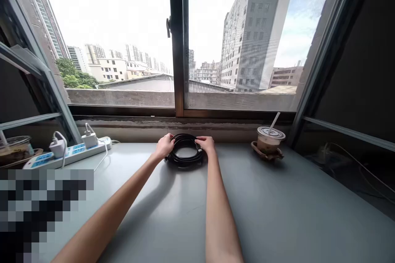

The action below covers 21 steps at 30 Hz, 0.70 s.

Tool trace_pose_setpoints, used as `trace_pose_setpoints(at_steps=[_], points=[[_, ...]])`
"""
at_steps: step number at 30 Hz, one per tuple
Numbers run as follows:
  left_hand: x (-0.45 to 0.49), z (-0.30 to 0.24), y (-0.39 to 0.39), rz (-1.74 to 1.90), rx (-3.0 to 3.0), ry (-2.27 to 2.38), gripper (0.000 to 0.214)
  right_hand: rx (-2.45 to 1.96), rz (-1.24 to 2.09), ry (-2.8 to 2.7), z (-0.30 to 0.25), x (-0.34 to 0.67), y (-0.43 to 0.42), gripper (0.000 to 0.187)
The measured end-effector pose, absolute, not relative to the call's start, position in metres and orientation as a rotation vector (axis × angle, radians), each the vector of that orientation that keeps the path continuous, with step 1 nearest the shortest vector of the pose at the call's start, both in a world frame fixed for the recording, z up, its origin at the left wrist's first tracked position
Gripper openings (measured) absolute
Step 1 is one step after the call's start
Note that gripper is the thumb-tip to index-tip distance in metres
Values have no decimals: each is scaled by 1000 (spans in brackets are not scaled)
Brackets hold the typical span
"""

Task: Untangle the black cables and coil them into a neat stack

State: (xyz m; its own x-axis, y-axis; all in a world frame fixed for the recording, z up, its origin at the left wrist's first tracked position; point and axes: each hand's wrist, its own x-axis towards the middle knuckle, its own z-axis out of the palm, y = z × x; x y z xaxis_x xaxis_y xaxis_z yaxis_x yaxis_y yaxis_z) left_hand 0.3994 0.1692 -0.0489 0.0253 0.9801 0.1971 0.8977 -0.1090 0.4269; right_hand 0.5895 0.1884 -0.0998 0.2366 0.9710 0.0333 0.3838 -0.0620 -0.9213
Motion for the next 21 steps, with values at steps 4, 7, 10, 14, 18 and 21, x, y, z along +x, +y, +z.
trace_pose_setpoints(at_steps=[4, 7, 10, 14, 18, 21], points=[[398, -50, 170, 693, 2131, 1979, 27, -1641, 758, -1285, -101, 589, 190, 32], [394, -53, 172, 714, 2155, 1973, 28, -1716, 701, -1293, -98, 586, 188, 30], [392, -62, 174, 727, 2176, 1909, 29, -1802, 641, -1300, -95, 580, 185, 29], [390, -80, 177, 859, 2199, 1814, 32, -1882, 579, -1300, -93, 574, 182, 29], [380, -96, 177, 1018, 2189, 1703, 32, -1919, 546, -1296, -96, 572, 180, 29], [369, -103, 172, 1110, 2220, 1588, 32, -1919, 516, -1298, -101, 578, 177, 31]])
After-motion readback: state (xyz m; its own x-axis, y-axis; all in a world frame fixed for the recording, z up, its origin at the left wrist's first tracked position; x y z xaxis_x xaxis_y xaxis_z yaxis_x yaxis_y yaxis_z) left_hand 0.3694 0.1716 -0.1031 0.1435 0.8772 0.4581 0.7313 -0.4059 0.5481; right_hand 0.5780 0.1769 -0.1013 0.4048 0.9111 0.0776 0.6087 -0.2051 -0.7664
